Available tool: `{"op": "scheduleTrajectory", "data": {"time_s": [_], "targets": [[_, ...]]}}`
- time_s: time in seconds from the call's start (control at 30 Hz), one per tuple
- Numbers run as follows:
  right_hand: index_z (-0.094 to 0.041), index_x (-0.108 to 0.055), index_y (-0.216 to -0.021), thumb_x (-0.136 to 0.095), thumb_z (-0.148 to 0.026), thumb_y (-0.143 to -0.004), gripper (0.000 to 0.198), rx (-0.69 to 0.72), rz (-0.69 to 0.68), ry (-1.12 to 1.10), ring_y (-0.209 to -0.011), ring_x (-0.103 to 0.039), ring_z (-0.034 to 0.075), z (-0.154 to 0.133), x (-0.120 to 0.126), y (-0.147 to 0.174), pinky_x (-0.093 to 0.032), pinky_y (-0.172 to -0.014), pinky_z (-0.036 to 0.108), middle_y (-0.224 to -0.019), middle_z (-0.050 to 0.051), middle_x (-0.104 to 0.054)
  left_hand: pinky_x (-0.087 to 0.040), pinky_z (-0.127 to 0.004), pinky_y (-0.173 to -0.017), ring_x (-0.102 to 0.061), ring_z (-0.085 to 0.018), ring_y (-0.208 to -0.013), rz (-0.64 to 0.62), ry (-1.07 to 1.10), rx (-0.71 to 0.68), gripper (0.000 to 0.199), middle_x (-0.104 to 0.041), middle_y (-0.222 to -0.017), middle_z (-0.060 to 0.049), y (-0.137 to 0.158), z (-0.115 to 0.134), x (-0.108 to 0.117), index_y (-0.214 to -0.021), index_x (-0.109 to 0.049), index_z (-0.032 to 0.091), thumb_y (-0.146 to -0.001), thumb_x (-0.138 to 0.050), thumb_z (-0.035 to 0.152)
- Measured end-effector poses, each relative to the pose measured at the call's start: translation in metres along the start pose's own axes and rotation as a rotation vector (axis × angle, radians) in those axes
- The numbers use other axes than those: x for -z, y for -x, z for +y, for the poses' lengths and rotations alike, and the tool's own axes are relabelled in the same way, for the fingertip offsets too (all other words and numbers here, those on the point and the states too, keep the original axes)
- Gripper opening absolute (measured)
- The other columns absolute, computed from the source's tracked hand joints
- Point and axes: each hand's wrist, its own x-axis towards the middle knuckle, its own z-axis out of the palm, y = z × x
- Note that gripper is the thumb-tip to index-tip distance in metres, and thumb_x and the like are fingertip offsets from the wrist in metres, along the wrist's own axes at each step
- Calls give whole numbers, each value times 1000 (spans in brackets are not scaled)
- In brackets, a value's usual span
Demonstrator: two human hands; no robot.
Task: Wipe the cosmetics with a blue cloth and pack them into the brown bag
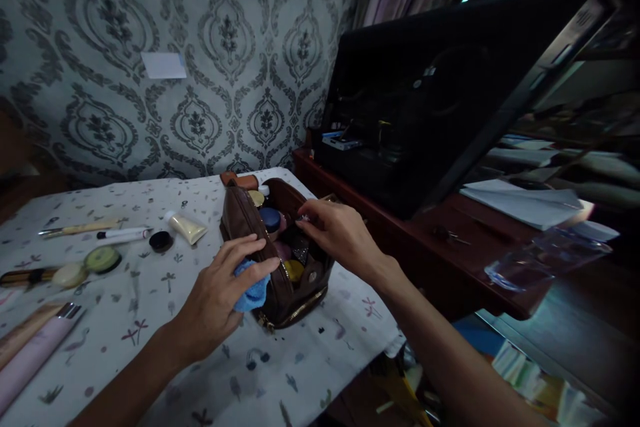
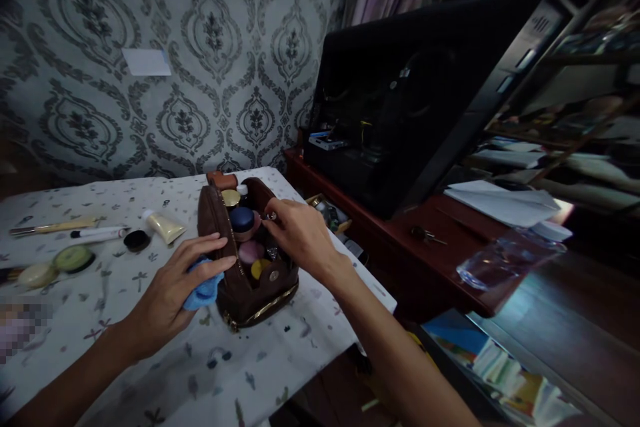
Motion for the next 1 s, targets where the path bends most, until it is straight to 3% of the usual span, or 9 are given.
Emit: {"op": "scheduleTrajectory", "data": {"time_s": [0.43, 0.83, 1.0], "targets": [[-19, -63, -88, -60, -25, -89, 7, -23, 128, -54, -68, -60, 15, 2, 5, 3, -38, -62, 24, -79, 3, -68, -50, -58, -99, -38, -32, -138, 13, -4, -13, 62, -47, -142, -12, 1, 0, 0, -138, -45, 29, -85, -36, -2], [-19, -66, -89, -64, -23, -87, 5, 32, 86, -67, -71, -59, 15, 6, -2, 5, -38, -63, 25, -81, 4, -66, -52, -55, -96, -36, -32, -141, 11, 17, -5, 61, -45, -145, -10, 1, -1, -2, -140, -44, 32, -88, -38, 1], [-19, -65, -89, -60, -29, -91, 11, 49, 256, -135, -69, -60, 15, 6, 7, 7, -43, -64, 26, -79, 3, -66, -51, -57, -99, -36, -32, -141, 15, 15, 8, 64, -46, -145, -10, 3, -3, -5, -143, -42, 33, -88, -37, 0]]}}
